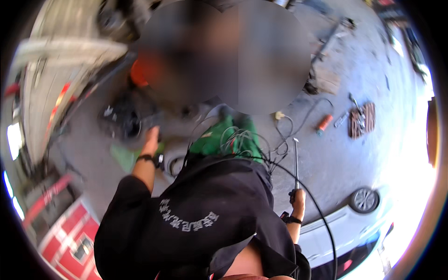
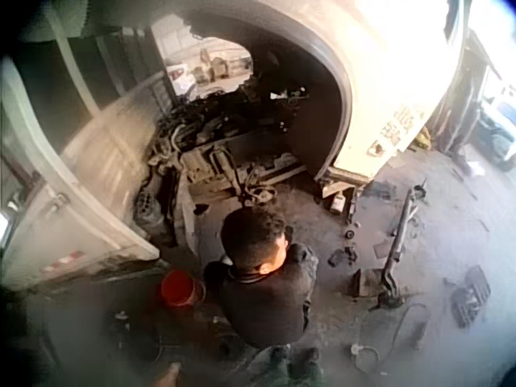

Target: The person uses an impact wrench and a large socket wrench to disassemble and reassemble components of a truck's front axle hub.

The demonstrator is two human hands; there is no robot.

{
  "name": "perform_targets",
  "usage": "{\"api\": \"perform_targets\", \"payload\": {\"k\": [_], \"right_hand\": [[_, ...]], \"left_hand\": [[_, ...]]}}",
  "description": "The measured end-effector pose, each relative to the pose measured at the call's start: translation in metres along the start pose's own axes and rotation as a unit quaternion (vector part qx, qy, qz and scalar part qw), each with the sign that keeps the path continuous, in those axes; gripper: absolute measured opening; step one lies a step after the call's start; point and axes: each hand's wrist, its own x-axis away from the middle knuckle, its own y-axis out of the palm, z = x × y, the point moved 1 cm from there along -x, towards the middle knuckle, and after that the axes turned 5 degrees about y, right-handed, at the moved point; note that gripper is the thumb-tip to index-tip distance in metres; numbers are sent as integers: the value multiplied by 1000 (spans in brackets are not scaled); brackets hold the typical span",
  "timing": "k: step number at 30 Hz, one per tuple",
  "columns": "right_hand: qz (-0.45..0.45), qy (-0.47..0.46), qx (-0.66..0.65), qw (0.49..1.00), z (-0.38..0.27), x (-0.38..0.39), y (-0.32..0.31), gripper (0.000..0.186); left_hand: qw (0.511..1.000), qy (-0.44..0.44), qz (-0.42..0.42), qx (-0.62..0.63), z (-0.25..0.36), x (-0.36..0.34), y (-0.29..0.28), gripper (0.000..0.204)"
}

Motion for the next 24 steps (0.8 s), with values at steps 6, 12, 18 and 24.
{"api": "perform_targets", "payload": {"k": [6, 12, 18, 24], "right_hand": [[-52, 110, -21, 992, 0, -8, -14, 10], [-111, -79, 168, 976, -26, -57, -46, 15], [-98, 54, 145, 983, -61, -115, -91, 23], [-167, -366, 345, 848, -97, -178, -121, 25]], "left_hand": [[953, -275, 70, 110, -24, 63, 11, 24], [919, -299, 162, 201, -82, 178, 32, 25], [891, -315, 194, 263, -112, 275, 80, 26], [853, -337, 242, 318, -139, 331, 118, 27]]}}
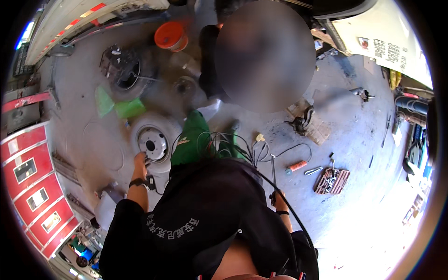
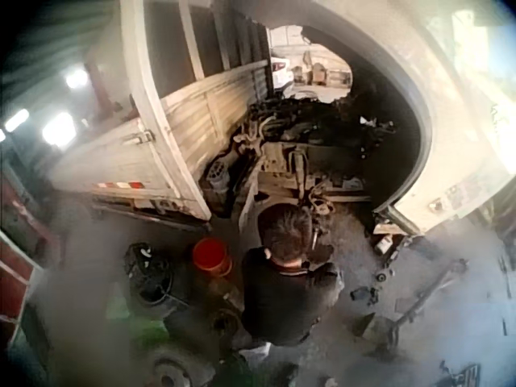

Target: The person uses an impact wrench and a large socket wrench to disassemble and reassemble components of a truck's front axle hub.

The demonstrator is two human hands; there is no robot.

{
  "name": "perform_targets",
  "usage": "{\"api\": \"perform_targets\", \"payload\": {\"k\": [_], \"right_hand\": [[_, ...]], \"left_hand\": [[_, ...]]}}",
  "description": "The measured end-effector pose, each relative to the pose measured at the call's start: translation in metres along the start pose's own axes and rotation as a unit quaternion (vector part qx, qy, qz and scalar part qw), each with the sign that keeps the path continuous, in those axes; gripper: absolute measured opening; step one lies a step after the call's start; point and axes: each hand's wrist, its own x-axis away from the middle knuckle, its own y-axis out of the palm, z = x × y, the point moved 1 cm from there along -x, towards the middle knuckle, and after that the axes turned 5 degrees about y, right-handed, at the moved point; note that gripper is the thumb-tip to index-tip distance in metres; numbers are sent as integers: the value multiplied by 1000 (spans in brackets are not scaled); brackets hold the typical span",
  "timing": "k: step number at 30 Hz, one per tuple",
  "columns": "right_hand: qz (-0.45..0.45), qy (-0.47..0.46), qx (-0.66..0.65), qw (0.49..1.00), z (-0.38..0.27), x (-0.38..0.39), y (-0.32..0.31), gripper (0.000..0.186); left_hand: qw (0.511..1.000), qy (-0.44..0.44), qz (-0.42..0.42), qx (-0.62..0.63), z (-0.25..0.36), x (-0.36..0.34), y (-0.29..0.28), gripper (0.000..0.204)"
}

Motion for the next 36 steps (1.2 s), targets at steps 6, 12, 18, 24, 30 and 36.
{"api": "perform_targets", "payload": {"k": [6, 12, 18, 24, 30, 36], "right_hand": [[30, 65, -54, 996, -70, 5, -12, 24], [53, 290, -28, 955, -75, 10, 14, 22], [82, -244, 279, 925, -18, 28, 48, 12], [129, -144, 268, 944, -65, 95, 94, 15], [99, -75, 195, 973, -80, 106, 83, 17], [73, -50, 249, 965, -4, 52, 71, 17]], "left_hand": [[998, -55, 35, 1, -4, 26, -3, 19], [998, -49, 42, -5, 30, 7, -4, 19], [999, 14, -42, -2, 60, -45, 2, 19], [996, 62, -64, -28, 105, -44, 2, 24], [998, 26, -25, -52, 80, -43, -7, 18], [998, 40, -42, -28, 50, -15, -5, 18]]}}
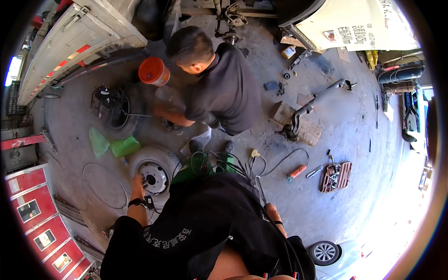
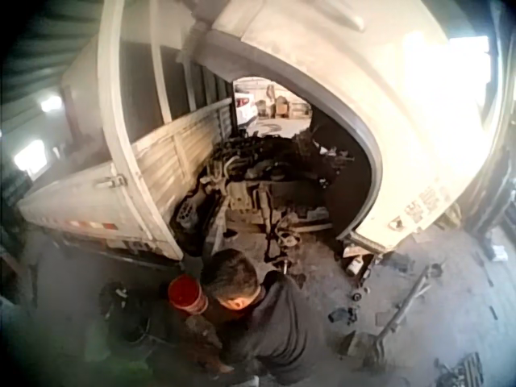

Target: The person uses an impact wrench and a large socket wrench to disassemble and reassemble components of a truck's front axle hub.

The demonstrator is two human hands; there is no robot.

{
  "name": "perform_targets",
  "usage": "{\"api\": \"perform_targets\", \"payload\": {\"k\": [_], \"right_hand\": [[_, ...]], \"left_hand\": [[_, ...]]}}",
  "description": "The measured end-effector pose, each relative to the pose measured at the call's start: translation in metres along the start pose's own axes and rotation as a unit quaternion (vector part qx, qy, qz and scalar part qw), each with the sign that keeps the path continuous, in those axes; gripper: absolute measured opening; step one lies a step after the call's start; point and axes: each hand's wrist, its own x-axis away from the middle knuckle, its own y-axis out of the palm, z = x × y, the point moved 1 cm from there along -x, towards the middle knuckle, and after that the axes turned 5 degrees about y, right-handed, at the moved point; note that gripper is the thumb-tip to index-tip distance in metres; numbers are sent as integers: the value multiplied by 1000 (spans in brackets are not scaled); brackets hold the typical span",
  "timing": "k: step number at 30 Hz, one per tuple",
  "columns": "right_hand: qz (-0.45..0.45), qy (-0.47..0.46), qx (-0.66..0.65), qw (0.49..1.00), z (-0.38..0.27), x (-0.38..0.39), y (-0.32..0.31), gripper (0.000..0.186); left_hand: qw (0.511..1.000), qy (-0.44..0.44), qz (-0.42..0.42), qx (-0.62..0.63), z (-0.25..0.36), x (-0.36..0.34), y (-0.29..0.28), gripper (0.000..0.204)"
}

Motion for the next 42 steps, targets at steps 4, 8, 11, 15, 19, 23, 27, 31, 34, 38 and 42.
{"api": "perform_targets", "payload": {"k": [4, 8, 11, 15, 19, 23, 27, 31, 34, 38, 42], "right_hand": [[-139, 32, 173, 975, 29, -53, -1, 13], [-104, 114, 115, 981, 4, -74, -32, 5], [-15, -43, 229, 972, -17, -79, -63, 20], [6, 103, -64, 993, -116, -98, -135, 23], [24, 10, -75, 997, -164, -154, -185, 26], [-14, 109, -376, 920, -266, -227, -260, 24], [-56, 101, -383, 917, -341, -357, -307, 32], [-146, 85, -363, 916, -414, -495, -348, 29], [-194, 101, -388, 895, -462, -559, -369, 31], [-184, 120, -377, 900, -522, -635, -390, 34], [-209, 128, -384, 890, -561, -685, -395, 34]], "left_hand": [[1000, -20, 14, 0, -5, 21, 7, 20], [999, -31, 22, 13, -24, 16, -14, 20], [998, -49, 20, 35, -32, 13, -21, 20], [996, -68, 24, 52, -46, -18, -26, 23], [996, -66, 43, 48, -25, -7, -6, 27], [994, -56, 43, 84, -41, 10, 5, 27], [986, -95, 123, 63, -53, 40, 27, 23], [965, -177, 171, 93, -64, 118, 93, 21], [940, -244, 216, 100, -77, 176, 134, 20], [897, -333, 261, 130, -79, 236, 183, 18], [864, -332, 342, 160, -72, 279, 218, 12]]}}
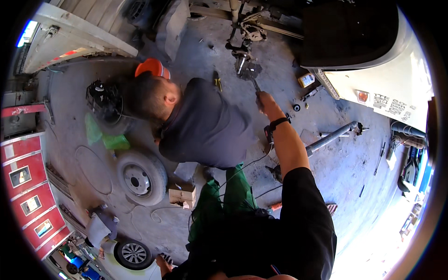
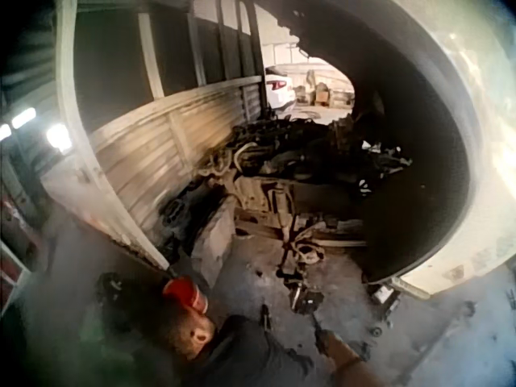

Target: The person uses an impact wrench and a large socket wrench to disassemble and reassemble components of a truck's front axle hub.

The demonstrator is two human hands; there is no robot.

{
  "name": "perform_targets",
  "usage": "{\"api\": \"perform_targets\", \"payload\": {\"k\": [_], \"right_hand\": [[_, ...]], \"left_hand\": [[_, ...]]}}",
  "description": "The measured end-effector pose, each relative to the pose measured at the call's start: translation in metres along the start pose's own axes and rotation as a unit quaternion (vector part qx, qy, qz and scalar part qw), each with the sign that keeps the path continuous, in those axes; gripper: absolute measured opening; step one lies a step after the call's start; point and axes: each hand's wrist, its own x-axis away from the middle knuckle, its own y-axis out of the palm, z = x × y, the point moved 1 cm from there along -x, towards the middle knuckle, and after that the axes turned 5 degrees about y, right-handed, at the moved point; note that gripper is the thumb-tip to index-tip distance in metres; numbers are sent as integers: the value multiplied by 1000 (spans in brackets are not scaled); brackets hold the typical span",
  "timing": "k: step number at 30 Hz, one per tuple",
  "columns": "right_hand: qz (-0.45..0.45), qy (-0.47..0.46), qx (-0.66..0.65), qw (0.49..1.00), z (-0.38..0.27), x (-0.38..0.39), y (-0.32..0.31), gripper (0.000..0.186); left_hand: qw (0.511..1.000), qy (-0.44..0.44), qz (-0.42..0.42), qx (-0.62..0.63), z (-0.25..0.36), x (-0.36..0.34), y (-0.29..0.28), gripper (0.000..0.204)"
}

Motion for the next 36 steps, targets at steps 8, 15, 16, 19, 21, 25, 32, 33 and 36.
{"api": "perform_targets", "payload": {"k": [8, 15, 16, 19, 21, 25, 32, 33, 36], "right_hand": [[-22, -37, -18, 999, -52, -44, -14, 35], [67, -76, 135, 986, 80, 24, -41, 36], [68, -49, 104, 991, 110, 33, -60, 36], [105, -80, 164, 978, 182, 98, -84, 39], [158, -53, 166, 972, 241, 147, -107, 42], [165, -38, 103, 980, 372, 239, -133, 40], [255, 13, -158, 954, 614, 394, -136, 34], [264, 24, -188, 946, 649, 407, -136, 32], [303, 53, -290, 906, 761, 449, -123, 29]], "left_hand": [[1000, 7, -8, -17, -7, 30, 20, 17], [998, 47, -33, -16, 10, 11, 12, 7], [998, 53, -39, -26, 15, 2, 12, 9], [992, 59, -89, -65, 36, -41, 16, 17], [984, 88, -127, -86, 55, -69, 24, 19], [943, 190, -237, -134, 107, -133, 42, 22], [863, 323, -348, -175, 213, -118, 124, 22], [846, 351, -347, -200, 213, -98, 129, 22], [796, 400, -367, -268, 211, -100, 146, 22]]}}
